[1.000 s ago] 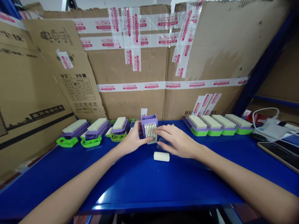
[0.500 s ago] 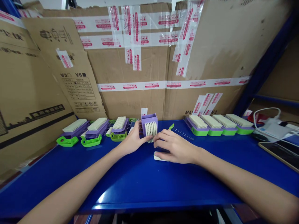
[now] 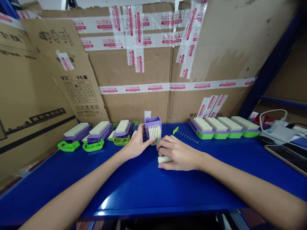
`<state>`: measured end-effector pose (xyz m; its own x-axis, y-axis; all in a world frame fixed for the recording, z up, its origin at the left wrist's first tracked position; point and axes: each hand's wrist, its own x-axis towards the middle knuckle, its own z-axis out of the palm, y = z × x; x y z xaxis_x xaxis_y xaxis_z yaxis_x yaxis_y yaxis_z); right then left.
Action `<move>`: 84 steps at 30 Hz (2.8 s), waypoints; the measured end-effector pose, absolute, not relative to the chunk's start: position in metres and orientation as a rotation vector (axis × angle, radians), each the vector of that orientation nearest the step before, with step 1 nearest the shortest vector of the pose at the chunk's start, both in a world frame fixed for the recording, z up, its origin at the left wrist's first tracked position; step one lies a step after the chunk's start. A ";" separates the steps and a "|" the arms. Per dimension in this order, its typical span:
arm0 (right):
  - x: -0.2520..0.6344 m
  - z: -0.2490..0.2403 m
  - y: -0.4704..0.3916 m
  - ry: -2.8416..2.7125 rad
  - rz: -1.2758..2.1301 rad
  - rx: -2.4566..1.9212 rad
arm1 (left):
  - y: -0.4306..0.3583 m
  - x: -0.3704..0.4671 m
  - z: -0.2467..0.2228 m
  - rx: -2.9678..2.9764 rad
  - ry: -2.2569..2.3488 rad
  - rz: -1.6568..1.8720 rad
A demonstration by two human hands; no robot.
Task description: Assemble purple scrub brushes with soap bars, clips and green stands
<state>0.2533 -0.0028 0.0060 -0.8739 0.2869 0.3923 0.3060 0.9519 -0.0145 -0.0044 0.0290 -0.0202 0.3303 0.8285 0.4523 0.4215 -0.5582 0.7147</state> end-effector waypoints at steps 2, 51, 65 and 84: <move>0.253 0.005 -0.002 -2.718 -0.067 -0.436 | 0.028 -0.004 -0.019 2.122 1.105 1.134; 0.255 0.014 -0.004 -2.633 -0.032 -0.490 | 0.027 -0.003 -0.018 2.076 1.134 1.128; 0.255 0.015 -0.006 -2.666 -0.026 -0.522 | 0.030 -0.004 -0.021 2.054 1.110 1.218; 0.254 0.014 -0.004 -2.653 -0.061 -0.513 | 0.027 -0.002 -0.016 2.055 1.126 1.218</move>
